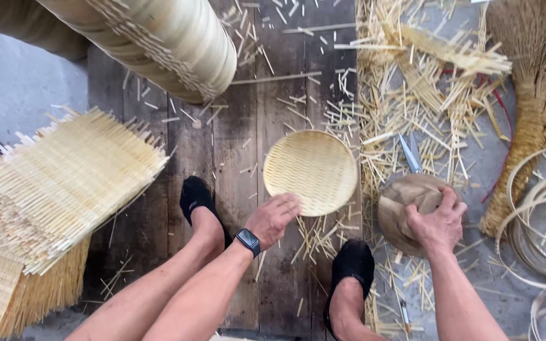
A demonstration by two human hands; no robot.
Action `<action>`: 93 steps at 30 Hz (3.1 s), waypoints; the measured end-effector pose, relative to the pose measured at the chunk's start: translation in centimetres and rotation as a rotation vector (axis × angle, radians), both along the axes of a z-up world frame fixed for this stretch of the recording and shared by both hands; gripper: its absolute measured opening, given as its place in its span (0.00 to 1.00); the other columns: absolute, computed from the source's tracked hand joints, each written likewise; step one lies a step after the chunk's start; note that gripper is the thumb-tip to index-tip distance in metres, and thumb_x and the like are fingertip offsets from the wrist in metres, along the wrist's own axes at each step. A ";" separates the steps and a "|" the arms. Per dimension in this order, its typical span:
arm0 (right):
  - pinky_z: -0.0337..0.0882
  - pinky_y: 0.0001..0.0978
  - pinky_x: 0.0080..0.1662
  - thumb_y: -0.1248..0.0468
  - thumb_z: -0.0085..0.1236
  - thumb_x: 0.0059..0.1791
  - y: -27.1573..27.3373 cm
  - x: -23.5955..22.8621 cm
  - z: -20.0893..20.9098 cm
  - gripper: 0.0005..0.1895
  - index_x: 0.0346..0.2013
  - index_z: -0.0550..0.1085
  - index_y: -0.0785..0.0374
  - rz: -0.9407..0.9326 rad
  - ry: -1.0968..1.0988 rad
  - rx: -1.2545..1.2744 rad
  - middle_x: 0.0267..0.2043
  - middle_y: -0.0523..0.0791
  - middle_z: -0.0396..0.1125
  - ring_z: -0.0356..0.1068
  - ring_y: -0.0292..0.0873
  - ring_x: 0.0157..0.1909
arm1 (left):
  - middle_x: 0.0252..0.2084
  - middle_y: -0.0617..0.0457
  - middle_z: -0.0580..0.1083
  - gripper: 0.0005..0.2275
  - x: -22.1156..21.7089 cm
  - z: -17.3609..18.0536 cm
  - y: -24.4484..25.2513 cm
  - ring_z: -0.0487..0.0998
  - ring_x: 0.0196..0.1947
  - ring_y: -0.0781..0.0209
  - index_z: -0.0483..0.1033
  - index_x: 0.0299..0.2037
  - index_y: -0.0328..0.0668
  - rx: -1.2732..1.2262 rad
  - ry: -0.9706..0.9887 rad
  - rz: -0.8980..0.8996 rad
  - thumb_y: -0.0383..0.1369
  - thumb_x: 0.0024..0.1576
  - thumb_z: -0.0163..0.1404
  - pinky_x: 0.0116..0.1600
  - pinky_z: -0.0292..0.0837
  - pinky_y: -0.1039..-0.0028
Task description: Weaving bamboo strips and using scissors to trim and assemble bamboo baskets.
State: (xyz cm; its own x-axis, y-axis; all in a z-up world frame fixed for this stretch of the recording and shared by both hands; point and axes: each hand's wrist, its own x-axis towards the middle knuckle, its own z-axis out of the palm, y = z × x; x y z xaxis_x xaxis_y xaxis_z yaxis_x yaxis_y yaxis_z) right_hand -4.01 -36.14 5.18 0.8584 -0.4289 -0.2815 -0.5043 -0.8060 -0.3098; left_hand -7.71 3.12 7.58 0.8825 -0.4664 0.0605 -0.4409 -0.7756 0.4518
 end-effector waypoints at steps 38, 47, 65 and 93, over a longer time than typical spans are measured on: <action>0.68 0.59 0.58 0.47 0.68 0.38 -1.5 0.5 -1.6 0.54 0.75 0.55 0.53 -0.029 0.063 0.001 0.64 0.60 0.56 0.65 0.67 0.62 | 0.40 0.37 0.79 0.10 24.4 29.4 22.2 0.81 0.39 0.43 0.85 0.48 0.40 0.291 -0.365 0.448 0.23 0.63 0.50 0.52 0.76 0.59; 0.64 0.47 0.63 0.52 0.56 0.48 2.5 1.8 3.1 0.42 0.75 0.55 0.62 -0.209 -0.250 1.554 0.67 0.54 0.60 0.60 0.55 0.68 | 0.52 0.41 0.74 0.17 9.8 4.4 0.0 0.75 0.58 0.46 0.69 0.53 0.34 -0.455 0.113 0.475 0.39 0.62 0.53 0.64 0.70 0.59; 0.74 0.42 0.40 0.57 0.52 0.56 10.7 -1.6 -1.1 0.18 0.52 0.72 0.69 -0.231 0.187 1.281 0.42 0.50 0.71 0.71 0.47 0.40 | 0.71 0.30 0.55 0.25 1.6 3.1 31.5 0.54 0.71 0.36 0.59 0.68 0.30 0.894 0.333 0.852 0.29 0.58 0.42 0.70 0.49 0.46; 0.72 0.36 0.48 0.64 0.66 0.48 7.4 1.9 0.7 0.22 0.52 0.73 0.75 -0.115 0.176 1.348 0.47 0.52 0.73 0.73 0.44 0.45 | 0.59 0.39 0.74 0.16 -2.6 4.3 -1.8 0.75 0.57 0.47 0.74 0.55 0.35 0.199 -0.131 -0.330 0.31 0.57 0.49 0.56 0.72 0.58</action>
